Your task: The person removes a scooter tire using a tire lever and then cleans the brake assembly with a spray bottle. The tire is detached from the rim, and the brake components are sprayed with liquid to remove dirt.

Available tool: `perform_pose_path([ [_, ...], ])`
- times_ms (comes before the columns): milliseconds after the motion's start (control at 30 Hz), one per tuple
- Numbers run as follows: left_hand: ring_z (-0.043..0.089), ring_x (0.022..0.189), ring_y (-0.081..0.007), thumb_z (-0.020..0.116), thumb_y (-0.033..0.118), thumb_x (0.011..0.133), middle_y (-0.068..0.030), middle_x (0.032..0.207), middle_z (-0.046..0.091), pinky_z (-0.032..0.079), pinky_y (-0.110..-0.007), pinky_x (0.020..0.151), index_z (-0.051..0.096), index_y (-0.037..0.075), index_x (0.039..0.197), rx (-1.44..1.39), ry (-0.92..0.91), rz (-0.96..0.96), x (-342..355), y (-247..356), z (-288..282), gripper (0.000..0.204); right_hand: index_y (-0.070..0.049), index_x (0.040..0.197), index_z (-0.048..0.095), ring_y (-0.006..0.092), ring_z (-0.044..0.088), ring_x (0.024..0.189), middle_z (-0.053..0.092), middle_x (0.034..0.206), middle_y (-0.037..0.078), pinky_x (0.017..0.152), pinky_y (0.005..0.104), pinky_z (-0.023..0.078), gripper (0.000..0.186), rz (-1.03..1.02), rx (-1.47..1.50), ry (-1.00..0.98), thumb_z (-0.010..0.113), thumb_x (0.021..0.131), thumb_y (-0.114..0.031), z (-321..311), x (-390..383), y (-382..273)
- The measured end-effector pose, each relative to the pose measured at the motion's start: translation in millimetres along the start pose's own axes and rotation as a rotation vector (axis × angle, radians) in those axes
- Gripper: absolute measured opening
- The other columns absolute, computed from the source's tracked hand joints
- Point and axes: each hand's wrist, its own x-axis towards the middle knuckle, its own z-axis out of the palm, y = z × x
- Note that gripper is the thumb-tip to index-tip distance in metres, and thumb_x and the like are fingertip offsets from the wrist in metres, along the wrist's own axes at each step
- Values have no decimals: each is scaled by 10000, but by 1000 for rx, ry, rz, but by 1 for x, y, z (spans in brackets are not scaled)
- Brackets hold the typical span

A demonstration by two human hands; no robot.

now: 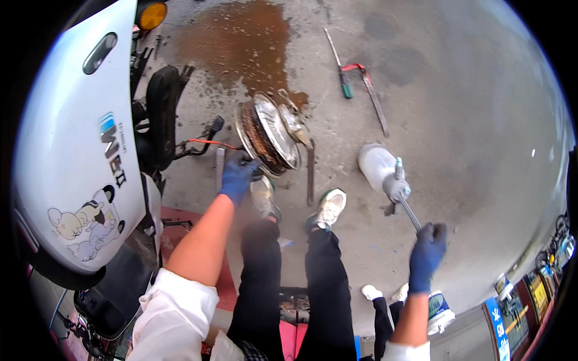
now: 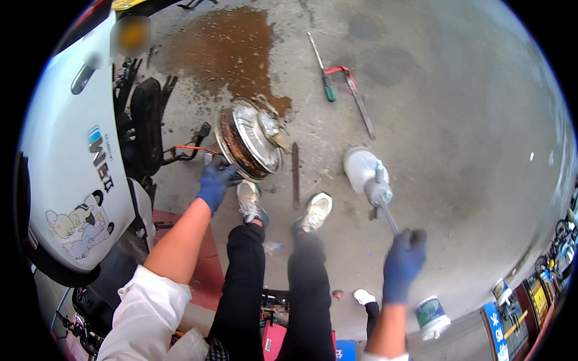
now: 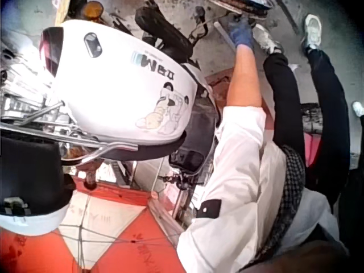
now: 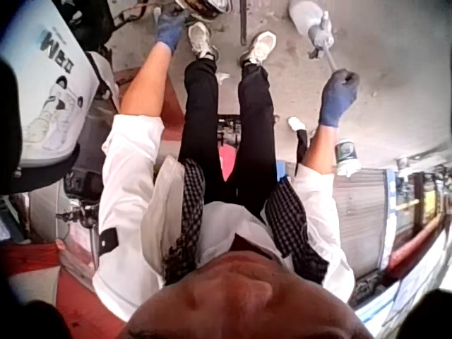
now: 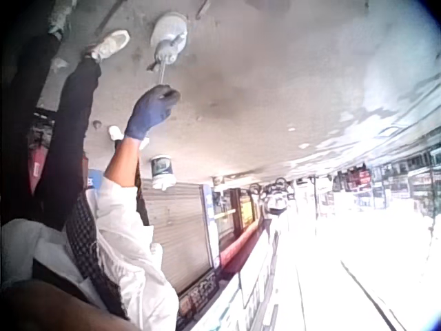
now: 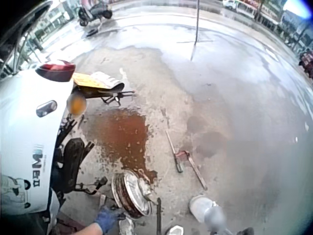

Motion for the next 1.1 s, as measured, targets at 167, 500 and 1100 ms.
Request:
perform_pose_path([
  [167, 636, 666, -163, 645, 58, 840, -69, 825, 617, 564, -294, 588, 566, 12, 929, 35, 9, -49, 3, 5, 15, 127, 6, 885, 529, 392, 601, 709, 607, 752, 228, 641, 476, 454, 226, -225, -139, -83, 497, 877, -218, 70, 47, 22],
  [500, 627, 705, -148, 633, 48, 845, -68, 835, 614, 567, -290, 587, 557, 11, 949, 84, -7, -21, -4, 12, 22, 134, 10, 832, 513, 202, 567, 585, 579, 661, 118, 535, 338, 435, 227, -103, -13, -45, 475, 902, -202, 84, 40, 54],
  [1100, 640, 712, -166, 614, 53, 862, -72, 859, 601, 568, -281, 572, 554, 13, 947, 87, -6, -27, -3, 18, 8, 111, 9, 841, 495, 162, 504, 590, 528, 657, 138, 542, 336, 422, 149, -8, 230, 78, 518, 866, -135, 29, -14, 47],
])
